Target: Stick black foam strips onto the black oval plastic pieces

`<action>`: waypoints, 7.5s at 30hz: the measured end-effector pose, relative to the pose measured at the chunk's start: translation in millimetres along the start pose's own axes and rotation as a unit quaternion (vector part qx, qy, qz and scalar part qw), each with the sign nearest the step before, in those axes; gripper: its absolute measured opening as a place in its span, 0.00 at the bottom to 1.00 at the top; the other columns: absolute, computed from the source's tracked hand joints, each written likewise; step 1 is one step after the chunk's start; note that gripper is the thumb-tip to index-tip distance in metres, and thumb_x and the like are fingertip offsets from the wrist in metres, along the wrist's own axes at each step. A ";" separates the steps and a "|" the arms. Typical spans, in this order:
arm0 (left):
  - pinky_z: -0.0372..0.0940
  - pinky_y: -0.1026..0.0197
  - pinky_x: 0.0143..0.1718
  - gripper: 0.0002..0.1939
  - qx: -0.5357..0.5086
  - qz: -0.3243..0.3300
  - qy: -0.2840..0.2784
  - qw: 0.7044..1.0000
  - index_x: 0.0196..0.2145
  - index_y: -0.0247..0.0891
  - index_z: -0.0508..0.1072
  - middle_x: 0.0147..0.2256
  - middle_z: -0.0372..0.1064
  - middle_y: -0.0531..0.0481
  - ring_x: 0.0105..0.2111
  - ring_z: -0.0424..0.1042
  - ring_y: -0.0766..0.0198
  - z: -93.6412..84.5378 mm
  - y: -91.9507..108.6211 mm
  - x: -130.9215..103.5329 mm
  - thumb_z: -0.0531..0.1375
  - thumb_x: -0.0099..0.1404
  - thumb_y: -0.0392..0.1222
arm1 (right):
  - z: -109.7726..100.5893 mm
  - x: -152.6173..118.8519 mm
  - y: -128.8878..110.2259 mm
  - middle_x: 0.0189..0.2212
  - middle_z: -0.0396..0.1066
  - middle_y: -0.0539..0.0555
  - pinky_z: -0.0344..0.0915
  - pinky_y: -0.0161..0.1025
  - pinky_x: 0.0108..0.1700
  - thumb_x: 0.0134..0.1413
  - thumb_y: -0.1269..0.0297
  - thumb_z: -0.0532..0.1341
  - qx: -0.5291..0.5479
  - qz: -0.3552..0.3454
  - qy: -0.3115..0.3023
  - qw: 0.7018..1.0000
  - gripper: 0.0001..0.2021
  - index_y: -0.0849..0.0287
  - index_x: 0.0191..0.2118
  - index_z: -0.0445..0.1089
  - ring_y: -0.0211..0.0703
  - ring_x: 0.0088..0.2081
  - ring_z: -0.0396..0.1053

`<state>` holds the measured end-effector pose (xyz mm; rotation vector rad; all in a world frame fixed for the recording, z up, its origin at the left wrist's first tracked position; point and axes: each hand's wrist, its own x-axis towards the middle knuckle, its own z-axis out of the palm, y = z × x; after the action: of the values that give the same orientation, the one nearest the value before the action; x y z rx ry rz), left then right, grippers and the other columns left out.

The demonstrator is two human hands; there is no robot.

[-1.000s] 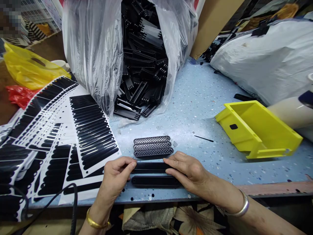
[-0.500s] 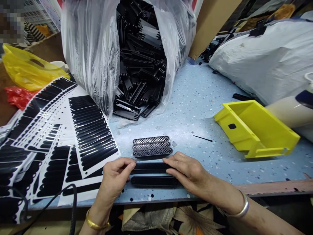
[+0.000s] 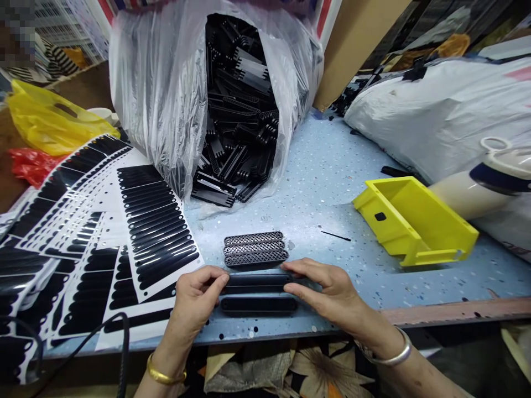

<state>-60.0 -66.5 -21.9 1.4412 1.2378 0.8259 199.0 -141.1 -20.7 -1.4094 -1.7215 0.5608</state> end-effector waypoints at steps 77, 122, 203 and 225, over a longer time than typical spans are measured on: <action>0.65 0.54 0.35 0.07 0.298 0.342 -0.191 0.870 0.34 0.36 0.69 0.30 0.69 0.48 0.32 0.68 0.58 60.9 30.7 -1.9 0.53 0.69 0.31 | -16.4 5.2 -23.8 0.25 0.57 0.50 0.53 0.38 0.30 0.56 0.82 0.49 -0.142 -0.087 -0.136 0.977 0.13 0.60 0.29 0.65 0.40 0.28 0.57; 0.68 0.59 0.31 0.06 0.237 0.321 -0.181 0.899 0.31 0.36 0.74 0.28 0.74 0.48 0.28 0.74 0.59 65.2 25.6 8.8 0.59 0.60 0.29 | -19.1 3.2 -26.4 0.23 0.72 0.51 0.65 0.35 0.28 0.60 0.66 0.55 -0.065 0.090 -0.048 0.993 0.12 0.58 0.31 0.76 0.39 0.25 0.69; 0.71 0.53 0.49 0.12 0.264 0.473 0.034 0.840 0.42 0.33 0.73 0.43 0.79 0.40 0.49 0.76 0.53 14.2 -16.8 -28.8 0.54 0.65 0.24 | 5.1 9.8 -21.8 0.17 0.59 0.46 0.56 0.34 0.24 0.57 0.60 0.54 -0.052 0.175 -0.051 0.982 0.14 0.55 0.21 0.59 0.37 0.21 0.59; 0.74 0.53 0.45 0.15 0.242 0.485 0.074 0.837 0.41 0.35 0.71 0.42 0.79 0.41 0.48 0.77 0.52 22.5 -21.5 -29.6 0.51 0.64 0.22 | 18.6 -1.1 -15.2 0.22 0.73 0.52 0.67 0.37 0.23 0.51 0.40 0.54 0.080 0.307 0.002 0.948 0.27 0.62 0.40 0.70 0.44 0.21 0.73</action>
<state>-51.7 -101.9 -44.8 2.5406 0.7796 1.3603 175.0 -143.4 -20.0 -1.8200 -1.1769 1.0045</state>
